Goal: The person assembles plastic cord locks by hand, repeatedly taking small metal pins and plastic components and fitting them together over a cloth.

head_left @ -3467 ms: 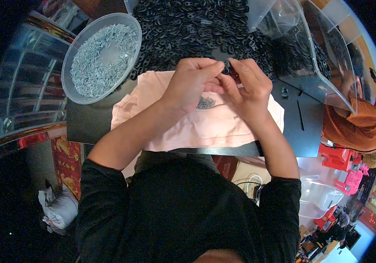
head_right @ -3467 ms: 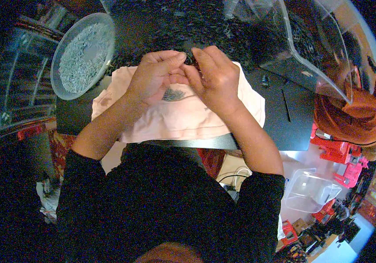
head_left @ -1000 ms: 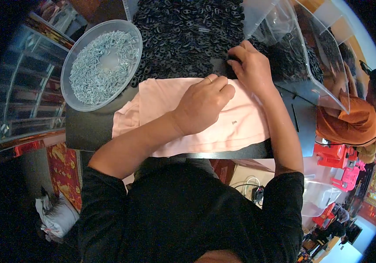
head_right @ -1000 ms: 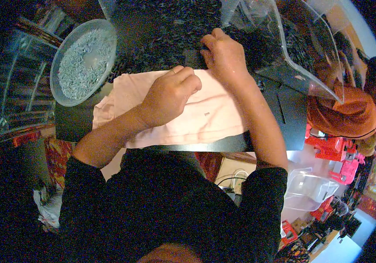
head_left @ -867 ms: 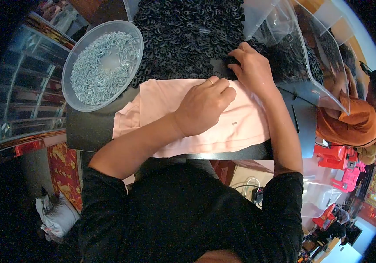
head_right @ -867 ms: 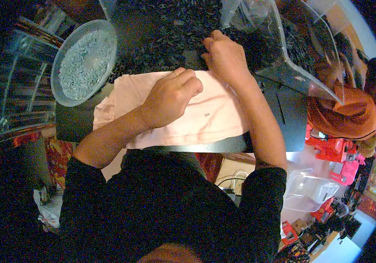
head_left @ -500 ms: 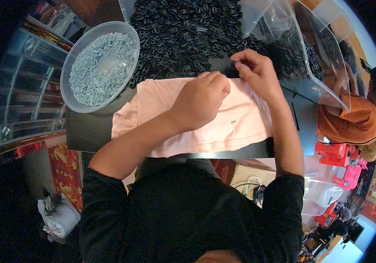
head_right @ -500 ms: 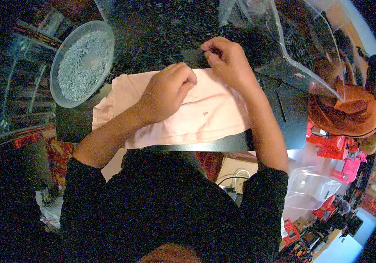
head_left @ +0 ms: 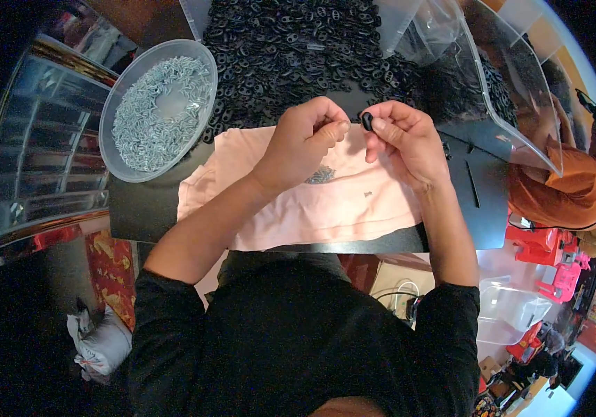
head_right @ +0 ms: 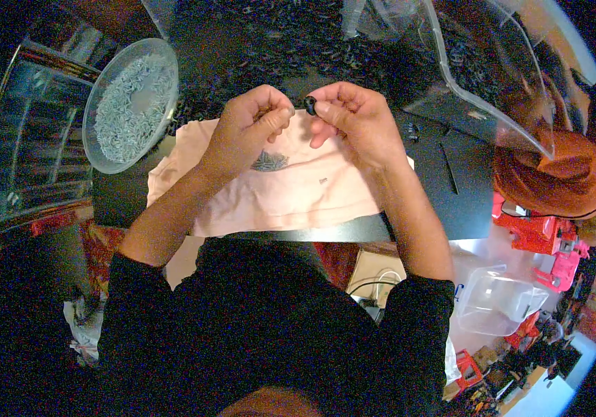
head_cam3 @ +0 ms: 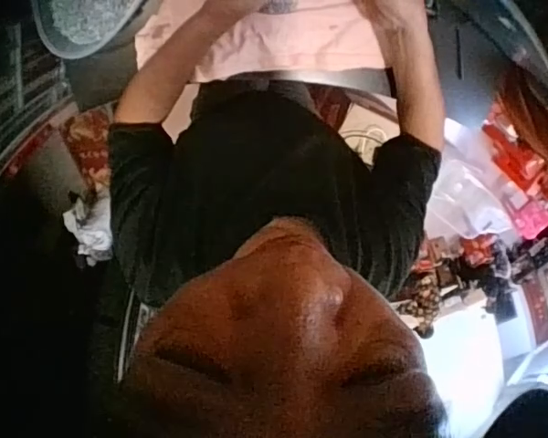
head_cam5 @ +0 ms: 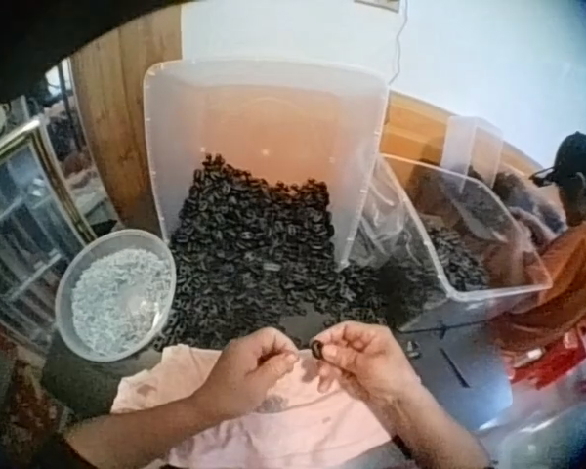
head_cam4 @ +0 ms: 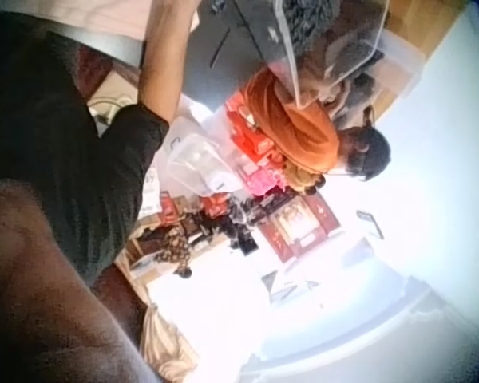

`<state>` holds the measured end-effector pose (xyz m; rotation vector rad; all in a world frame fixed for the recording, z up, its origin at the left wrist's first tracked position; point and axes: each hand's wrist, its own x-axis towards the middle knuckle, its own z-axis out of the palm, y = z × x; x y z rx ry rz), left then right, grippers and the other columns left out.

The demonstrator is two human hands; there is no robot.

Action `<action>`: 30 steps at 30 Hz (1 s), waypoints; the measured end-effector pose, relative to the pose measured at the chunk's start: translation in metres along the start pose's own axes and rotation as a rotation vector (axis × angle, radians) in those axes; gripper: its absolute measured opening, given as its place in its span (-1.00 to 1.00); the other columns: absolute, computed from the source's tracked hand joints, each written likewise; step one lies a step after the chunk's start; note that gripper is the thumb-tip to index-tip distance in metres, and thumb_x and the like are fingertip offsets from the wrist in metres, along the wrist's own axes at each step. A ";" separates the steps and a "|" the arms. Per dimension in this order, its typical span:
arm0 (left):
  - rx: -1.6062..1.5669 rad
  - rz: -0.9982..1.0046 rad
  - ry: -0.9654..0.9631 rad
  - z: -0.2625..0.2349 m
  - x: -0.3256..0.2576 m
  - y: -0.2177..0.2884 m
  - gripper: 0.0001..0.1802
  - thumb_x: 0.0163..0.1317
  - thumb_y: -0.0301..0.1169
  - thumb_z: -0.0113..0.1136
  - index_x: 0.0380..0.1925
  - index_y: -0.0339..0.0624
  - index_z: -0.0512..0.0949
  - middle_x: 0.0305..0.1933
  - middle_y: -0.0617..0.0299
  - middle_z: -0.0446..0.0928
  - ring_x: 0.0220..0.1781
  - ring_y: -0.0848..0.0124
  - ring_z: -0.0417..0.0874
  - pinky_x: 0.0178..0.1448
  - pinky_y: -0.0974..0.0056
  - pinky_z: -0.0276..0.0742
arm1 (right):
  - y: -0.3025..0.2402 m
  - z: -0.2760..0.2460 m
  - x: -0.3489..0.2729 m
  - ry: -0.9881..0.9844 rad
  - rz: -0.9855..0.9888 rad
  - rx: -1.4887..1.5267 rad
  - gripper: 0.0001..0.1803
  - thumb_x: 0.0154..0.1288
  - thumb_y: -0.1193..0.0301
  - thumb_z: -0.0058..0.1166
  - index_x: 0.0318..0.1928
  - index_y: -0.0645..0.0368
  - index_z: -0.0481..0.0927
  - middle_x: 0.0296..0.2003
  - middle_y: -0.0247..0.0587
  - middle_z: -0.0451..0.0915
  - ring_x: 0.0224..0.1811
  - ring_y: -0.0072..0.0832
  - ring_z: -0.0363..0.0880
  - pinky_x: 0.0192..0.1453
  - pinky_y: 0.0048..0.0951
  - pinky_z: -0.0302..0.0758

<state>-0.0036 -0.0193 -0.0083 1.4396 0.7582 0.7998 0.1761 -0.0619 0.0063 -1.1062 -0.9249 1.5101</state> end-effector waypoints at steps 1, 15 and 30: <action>0.002 -0.003 0.000 0.000 0.001 0.000 -0.93 0.11 -0.52 0.08 -0.48 -0.31 0.43 -0.56 0.31 0.42 -0.51 0.63 0.38 -0.44 0.44 0.32 | 0.000 0.000 0.000 0.000 0.001 0.003 -0.86 0.23 0.52 -0.03 -0.23 0.34 0.49 -0.53 -0.23 0.52 -0.58 -0.55 0.50 -0.50 -0.59 0.49; 0.513 0.208 0.098 -0.006 0.005 -0.001 -0.89 0.08 -0.47 0.08 -0.50 -0.30 0.42 -0.53 0.06 0.44 -0.50 0.17 0.48 -0.39 0.22 0.36 | -0.004 -0.017 0.006 0.104 -0.431 -1.118 -0.93 0.05 0.58 0.07 -0.42 0.36 0.52 -0.54 -0.22 0.46 -0.51 -0.56 0.40 -0.47 -0.55 0.31; 0.528 0.239 0.120 -0.012 0.010 -0.014 -0.90 0.11 -0.45 0.08 -0.48 -0.27 0.45 -0.64 0.27 0.37 -0.57 0.56 0.34 -0.47 0.40 0.29 | -0.012 -0.007 0.031 0.053 -0.340 -1.473 -0.83 -0.11 0.50 0.14 -0.41 0.23 0.53 -0.45 -0.11 0.46 -0.37 -0.16 0.48 -0.27 -0.30 0.40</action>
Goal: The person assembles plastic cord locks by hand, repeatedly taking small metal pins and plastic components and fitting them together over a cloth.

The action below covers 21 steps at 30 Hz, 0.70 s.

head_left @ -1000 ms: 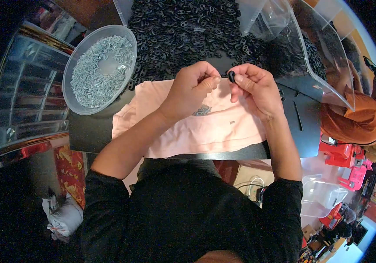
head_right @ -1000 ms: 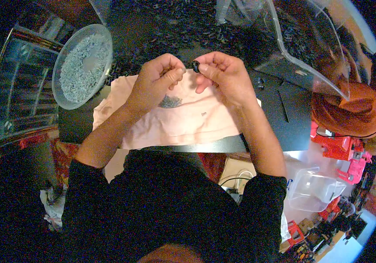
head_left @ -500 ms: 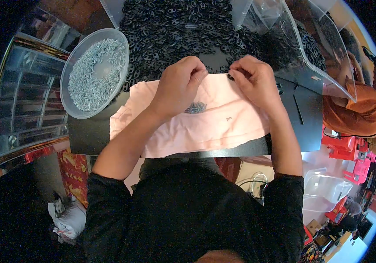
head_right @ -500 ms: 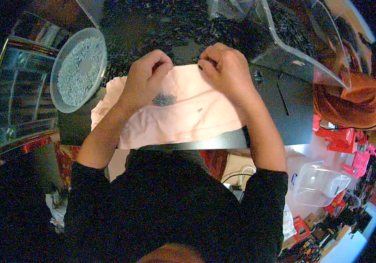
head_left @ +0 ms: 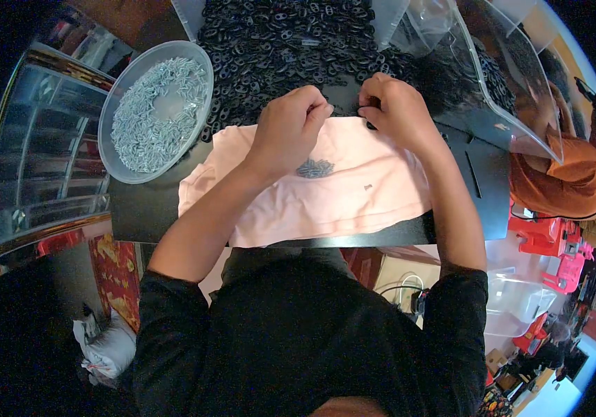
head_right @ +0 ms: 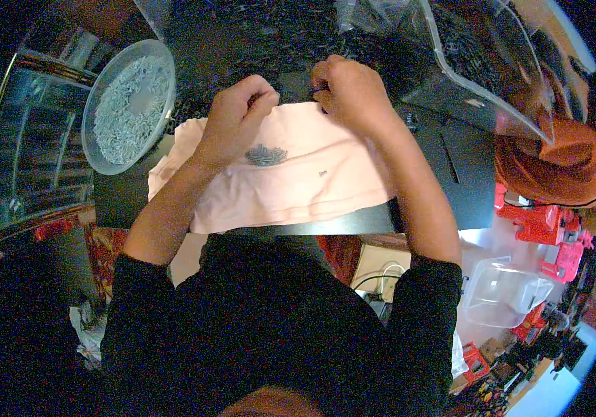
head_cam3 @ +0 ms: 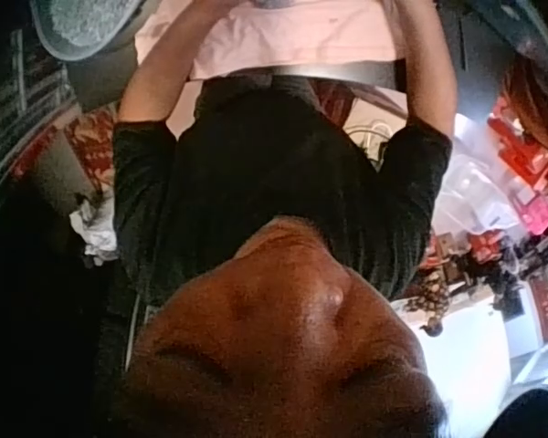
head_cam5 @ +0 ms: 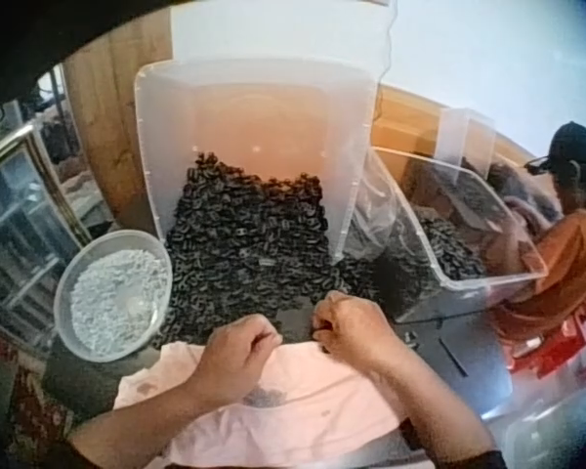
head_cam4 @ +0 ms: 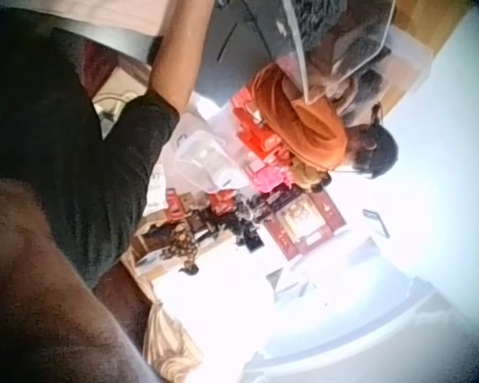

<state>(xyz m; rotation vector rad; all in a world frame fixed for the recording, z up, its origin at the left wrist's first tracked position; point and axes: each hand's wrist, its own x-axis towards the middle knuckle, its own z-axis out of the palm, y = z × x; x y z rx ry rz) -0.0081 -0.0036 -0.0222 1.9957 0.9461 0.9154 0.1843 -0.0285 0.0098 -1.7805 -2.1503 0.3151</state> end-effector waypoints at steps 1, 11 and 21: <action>0.000 -0.002 0.002 0.000 0.000 0.000 -0.90 0.11 -0.45 0.08 -0.48 -0.27 0.45 -0.64 0.27 0.37 -0.57 0.56 0.34 -0.47 0.40 0.29 | 0.002 0.003 0.000 0.045 -0.039 -0.010 -0.87 -0.09 0.47 0.13 -0.44 0.19 0.53 -0.45 -0.12 0.48 -0.40 -0.21 0.50 -0.30 -0.30 0.43; -0.417 -0.180 -0.075 -0.007 0.000 0.003 -0.91 0.13 -0.44 0.10 -0.45 -0.23 0.47 -0.55 0.39 0.41 -0.54 0.63 0.35 -0.47 0.51 0.30 | -0.019 0.001 -0.016 0.135 0.083 0.904 -0.94 0.08 0.59 0.05 -0.38 0.27 0.55 -0.55 -0.42 0.43 -0.52 -0.70 0.41 -0.48 -0.67 0.37; -0.697 -0.313 -0.162 -0.009 0.001 0.011 -0.92 0.16 -0.45 0.07 -0.42 -0.23 0.47 -0.52 0.38 0.43 -0.54 0.67 0.36 -0.47 0.55 0.32 | -0.029 0.003 -0.020 0.013 0.096 1.181 -0.77 0.14 0.68 -0.03 -0.16 0.35 0.52 -0.39 -0.33 0.42 -0.46 -0.65 0.40 -0.44 -0.66 0.42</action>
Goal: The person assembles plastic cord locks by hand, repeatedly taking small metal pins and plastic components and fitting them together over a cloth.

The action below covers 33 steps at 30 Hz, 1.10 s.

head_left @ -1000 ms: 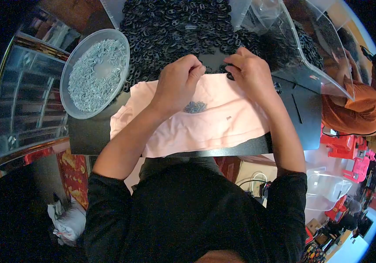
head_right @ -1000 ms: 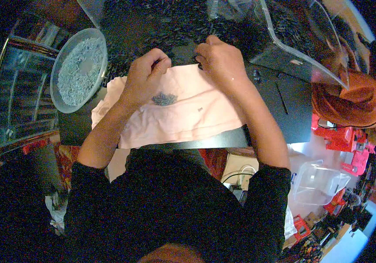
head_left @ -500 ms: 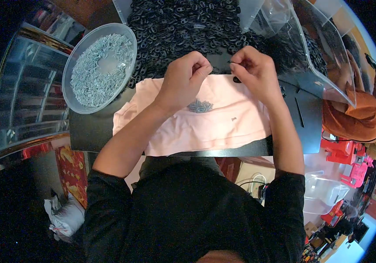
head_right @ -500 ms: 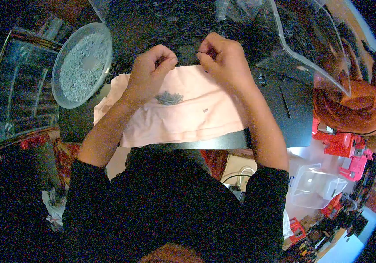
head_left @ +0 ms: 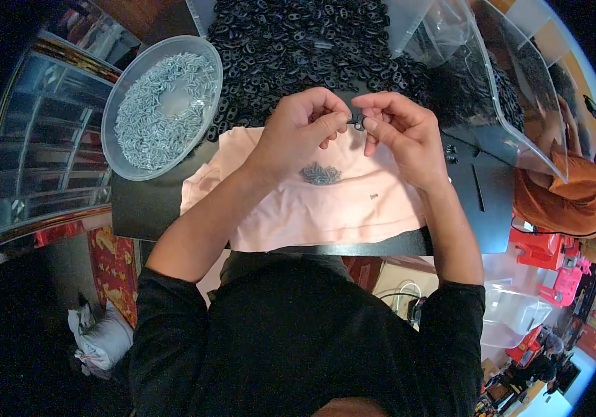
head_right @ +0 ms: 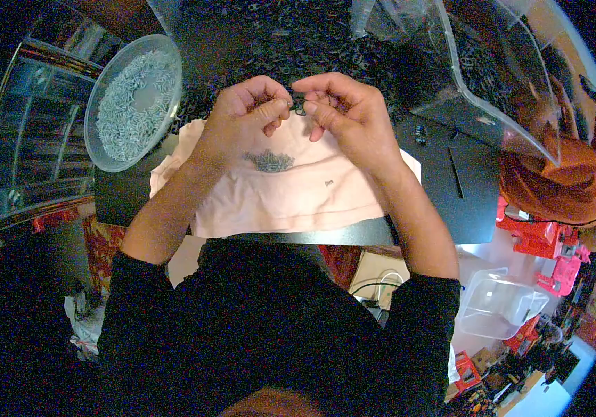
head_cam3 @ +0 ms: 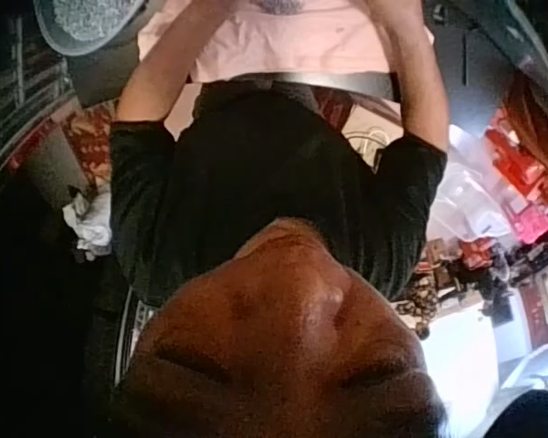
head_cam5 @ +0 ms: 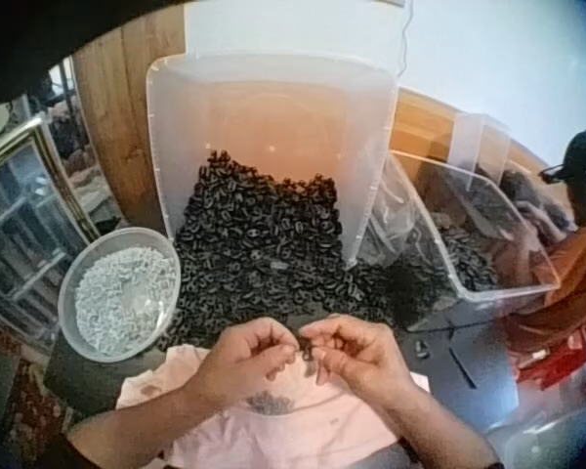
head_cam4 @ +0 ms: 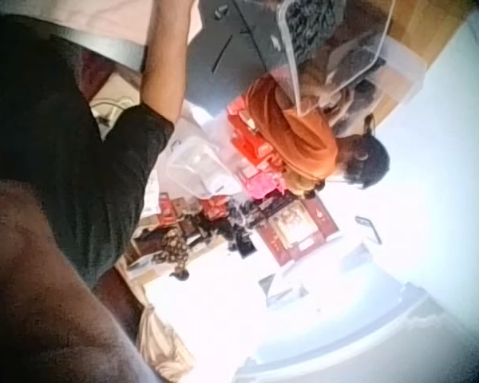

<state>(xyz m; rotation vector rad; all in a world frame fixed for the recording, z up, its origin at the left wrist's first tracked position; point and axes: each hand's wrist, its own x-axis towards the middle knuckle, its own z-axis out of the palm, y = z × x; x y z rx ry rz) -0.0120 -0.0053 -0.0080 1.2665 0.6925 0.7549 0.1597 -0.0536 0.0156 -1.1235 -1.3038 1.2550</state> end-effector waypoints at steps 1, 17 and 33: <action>0.000 -0.001 0.000 0.000 0.000 -0.001 -0.92 0.16 -0.45 0.07 -0.42 -0.23 0.47 -0.52 0.38 0.43 -0.54 0.67 0.36 -0.47 0.55 0.32 | 0.001 0.000 0.000 0.014 -0.011 0.022 -0.77 0.14 0.67 -0.03 -0.15 0.35 0.51 -0.39 -0.33 0.43 -0.46 -0.66 0.40 -0.44 -0.65 0.44; 0.101 0.055 0.014 0.002 -0.002 0.000 -0.92 0.16 -0.48 0.06 -0.45 -0.26 0.47 -0.57 0.38 0.42 -0.54 0.68 0.37 -0.48 0.54 0.31 | 0.004 0.007 -0.001 0.115 -0.057 0.034 -0.79 0.08 0.65 0.05 -0.21 0.28 0.47 -0.40 -0.33 0.42 -0.42 -0.67 0.40 -0.48 -0.62 0.52; 0.010 0.035 0.052 0.006 -0.005 0.000 -0.92 0.16 -0.50 0.06 -0.49 -0.26 0.46 -0.58 0.38 0.42 -0.57 0.68 0.35 -0.51 0.54 0.29 | 0.004 0.016 -0.004 0.169 -0.128 0.001 -0.86 0.08 0.67 0.05 -0.32 0.30 0.43 -0.53 -0.34 0.41 -0.58 -0.67 0.41 -0.54 -0.64 0.46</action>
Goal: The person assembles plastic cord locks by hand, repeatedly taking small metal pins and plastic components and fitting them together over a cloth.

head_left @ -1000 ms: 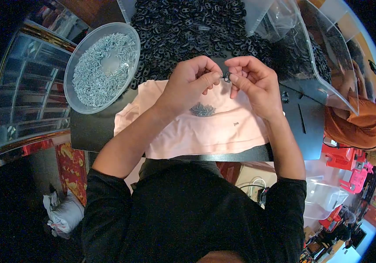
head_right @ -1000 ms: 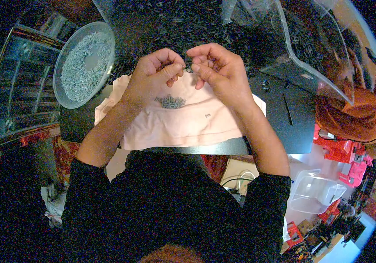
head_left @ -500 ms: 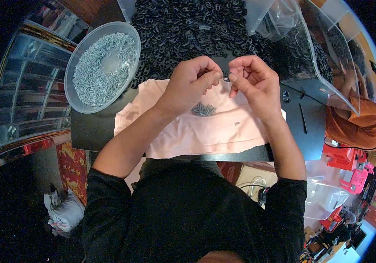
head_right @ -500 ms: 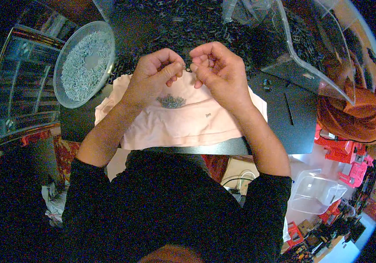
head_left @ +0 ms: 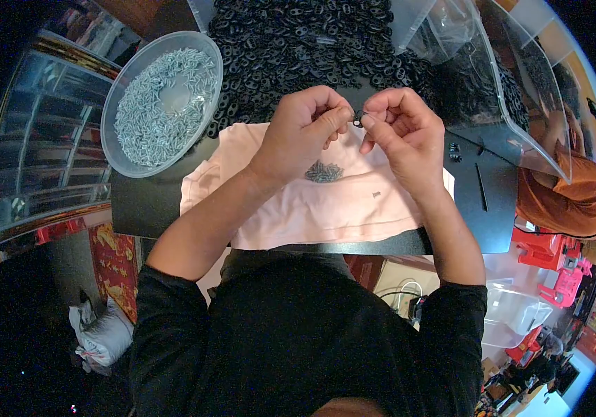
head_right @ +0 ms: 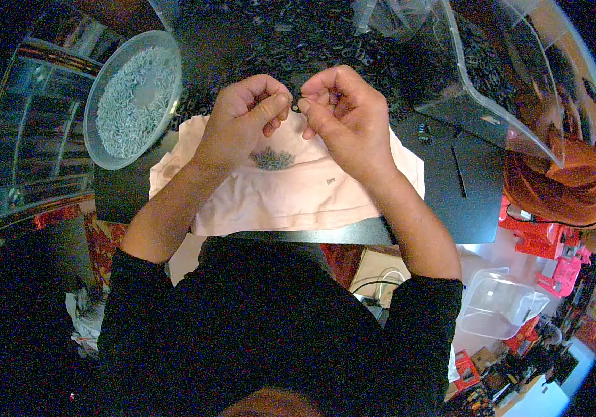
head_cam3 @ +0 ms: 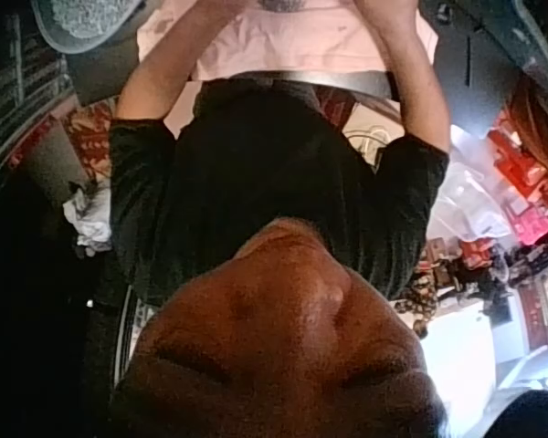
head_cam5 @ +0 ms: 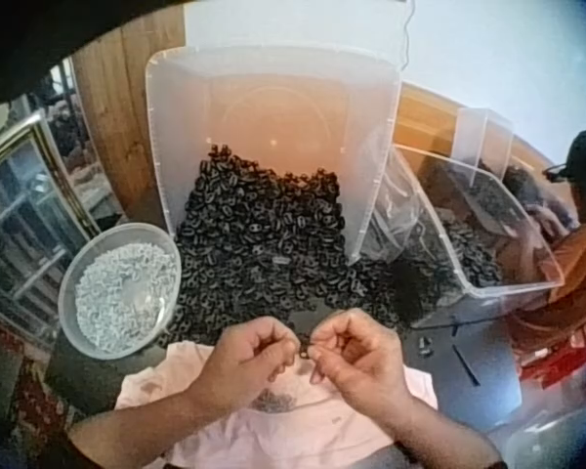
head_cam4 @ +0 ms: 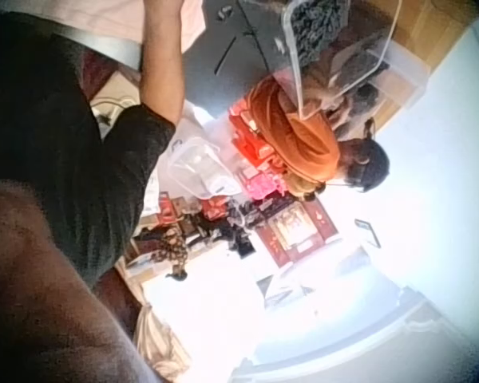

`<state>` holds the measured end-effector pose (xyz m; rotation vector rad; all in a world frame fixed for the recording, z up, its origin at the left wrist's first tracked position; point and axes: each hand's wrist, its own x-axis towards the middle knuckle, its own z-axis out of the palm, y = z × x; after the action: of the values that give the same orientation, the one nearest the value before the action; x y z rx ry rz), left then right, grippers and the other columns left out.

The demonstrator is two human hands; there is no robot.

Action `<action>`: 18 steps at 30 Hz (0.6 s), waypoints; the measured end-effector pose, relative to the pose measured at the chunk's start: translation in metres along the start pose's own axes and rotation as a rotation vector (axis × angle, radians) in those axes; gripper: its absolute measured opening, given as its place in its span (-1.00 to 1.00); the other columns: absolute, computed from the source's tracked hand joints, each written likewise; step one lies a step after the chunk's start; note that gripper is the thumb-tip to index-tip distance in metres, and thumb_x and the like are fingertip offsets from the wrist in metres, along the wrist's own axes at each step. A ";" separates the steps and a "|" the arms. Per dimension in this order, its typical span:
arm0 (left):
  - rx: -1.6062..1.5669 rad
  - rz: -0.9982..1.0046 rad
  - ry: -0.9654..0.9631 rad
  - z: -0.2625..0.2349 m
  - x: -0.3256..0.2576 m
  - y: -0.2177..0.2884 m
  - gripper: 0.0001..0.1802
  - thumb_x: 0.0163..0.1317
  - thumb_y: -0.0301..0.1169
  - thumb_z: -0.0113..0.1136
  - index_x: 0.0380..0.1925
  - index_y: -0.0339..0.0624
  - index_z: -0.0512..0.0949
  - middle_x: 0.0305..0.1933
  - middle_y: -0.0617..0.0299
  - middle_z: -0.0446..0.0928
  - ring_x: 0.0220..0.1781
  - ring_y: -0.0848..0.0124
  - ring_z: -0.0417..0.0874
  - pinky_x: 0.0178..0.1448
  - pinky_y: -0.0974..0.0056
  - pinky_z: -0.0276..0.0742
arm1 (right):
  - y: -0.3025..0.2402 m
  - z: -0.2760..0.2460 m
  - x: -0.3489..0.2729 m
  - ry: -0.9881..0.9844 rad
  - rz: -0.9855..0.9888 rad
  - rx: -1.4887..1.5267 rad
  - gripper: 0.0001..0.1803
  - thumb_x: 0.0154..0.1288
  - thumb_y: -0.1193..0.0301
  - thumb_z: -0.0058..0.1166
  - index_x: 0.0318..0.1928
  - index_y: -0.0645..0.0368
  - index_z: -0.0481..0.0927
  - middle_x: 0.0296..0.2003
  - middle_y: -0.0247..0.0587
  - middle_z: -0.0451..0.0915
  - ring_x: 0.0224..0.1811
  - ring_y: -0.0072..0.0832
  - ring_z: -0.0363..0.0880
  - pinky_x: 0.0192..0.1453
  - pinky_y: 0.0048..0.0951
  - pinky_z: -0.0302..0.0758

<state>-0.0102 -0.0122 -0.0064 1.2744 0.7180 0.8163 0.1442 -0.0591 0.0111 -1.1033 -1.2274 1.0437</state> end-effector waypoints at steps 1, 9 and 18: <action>0.000 0.000 0.001 0.000 0.000 0.000 -0.92 0.16 -0.50 0.06 -0.49 -0.26 0.46 -0.58 0.38 0.42 -0.57 0.68 0.35 -0.51 0.54 0.29 | 0.000 0.000 0.000 -0.004 -0.001 -0.003 -0.86 0.08 0.67 0.05 -0.32 0.30 0.43 -0.52 -0.34 0.42 -0.58 -0.67 0.41 -0.54 -0.65 0.45; 0.290 0.174 0.078 0.003 0.001 -0.005 -0.92 0.11 -0.52 0.09 -0.51 -0.31 0.46 -0.61 0.31 0.44 -0.58 0.63 0.35 -0.51 0.47 0.29 | 0.003 0.003 -0.001 -0.004 -0.033 -0.046 -0.90 0.10 0.66 0.03 -0.38 0.27 0.41 -0.53 -0.36 0.41 -0.57 -0.68 0.43 -0.53 -0.65 0.45; -0.008 0.047 0.045 0.006 0.001 0.005 -0.93 0.15 -0.50 0.09 -0.43 -0.28 0.47 -0.55 0.30 0.46 -0.51 0.66 0.40 -0.46 0.51 0.33 | 0.002 0.003 0.001 0.021 -0.081 0.004 -0.88 0.10 0.68 0.04 -0.35 0.29 0.41 -0.52 -0.31 0.44 -0.56 -0.63 0.47 -0.51 -0.64 0.49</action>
<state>-0.0051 -0.0135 -0.0001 1.2730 0.7222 0.8873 0.1418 -0.0572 0.0096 -1.0508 -1.2421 0.9704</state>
